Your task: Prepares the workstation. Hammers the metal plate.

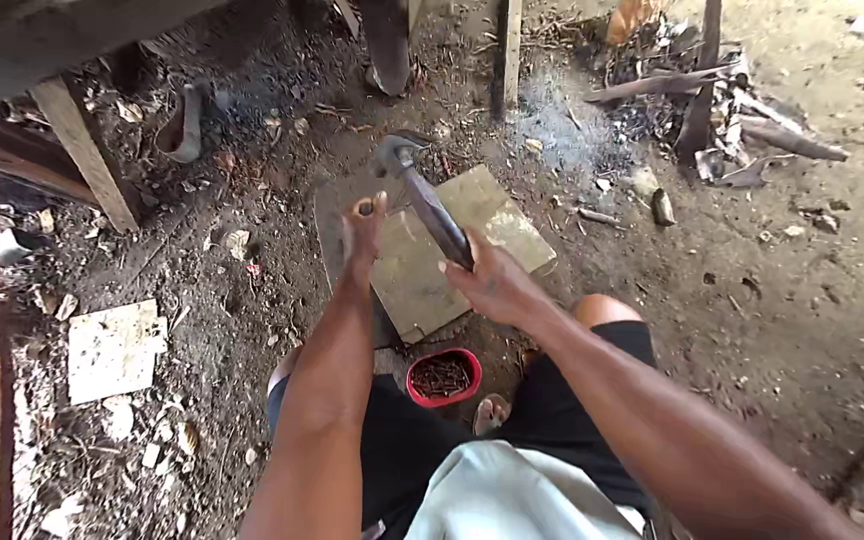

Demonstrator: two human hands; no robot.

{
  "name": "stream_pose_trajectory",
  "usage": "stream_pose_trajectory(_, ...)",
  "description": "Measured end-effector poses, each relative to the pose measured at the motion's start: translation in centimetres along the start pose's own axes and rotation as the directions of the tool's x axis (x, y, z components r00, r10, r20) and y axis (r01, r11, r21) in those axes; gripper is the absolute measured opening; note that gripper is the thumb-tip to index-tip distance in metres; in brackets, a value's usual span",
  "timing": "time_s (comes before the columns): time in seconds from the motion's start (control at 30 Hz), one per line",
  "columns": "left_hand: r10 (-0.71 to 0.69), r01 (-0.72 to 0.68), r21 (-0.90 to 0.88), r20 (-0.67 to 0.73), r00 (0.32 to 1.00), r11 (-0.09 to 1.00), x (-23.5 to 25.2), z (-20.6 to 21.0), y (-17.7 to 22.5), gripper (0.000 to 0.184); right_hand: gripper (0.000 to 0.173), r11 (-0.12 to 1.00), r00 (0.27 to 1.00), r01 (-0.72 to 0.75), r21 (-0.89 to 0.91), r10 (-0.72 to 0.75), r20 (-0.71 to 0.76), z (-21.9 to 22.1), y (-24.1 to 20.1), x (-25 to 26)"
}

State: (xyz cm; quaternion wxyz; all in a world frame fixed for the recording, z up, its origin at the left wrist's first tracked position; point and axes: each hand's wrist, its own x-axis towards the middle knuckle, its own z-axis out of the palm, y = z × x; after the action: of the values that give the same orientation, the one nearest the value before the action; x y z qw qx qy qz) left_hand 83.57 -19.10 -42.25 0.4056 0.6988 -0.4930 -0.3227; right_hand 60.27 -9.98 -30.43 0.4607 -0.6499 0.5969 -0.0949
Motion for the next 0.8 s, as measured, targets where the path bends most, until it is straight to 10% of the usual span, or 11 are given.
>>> stream_pose_trajectory(0.23,-0.199,0.008,-0.627,-0.236,0.951,0.779,1.0,-3.5,-3.0,0.029,0.051,0.938,0.952,-0.219,-0.267,0.265,0.151,5.4,9.4,-0.9)
stream_pose_trajectory(0.8,0.153,-0.071,-0.403,0.175,0.973,0.912,0.5,0.4,-0.2,0.036,0.047,0.904,0.938,-0.23,-0.359,0.305,0.166,7.2,10.5,-0.8)
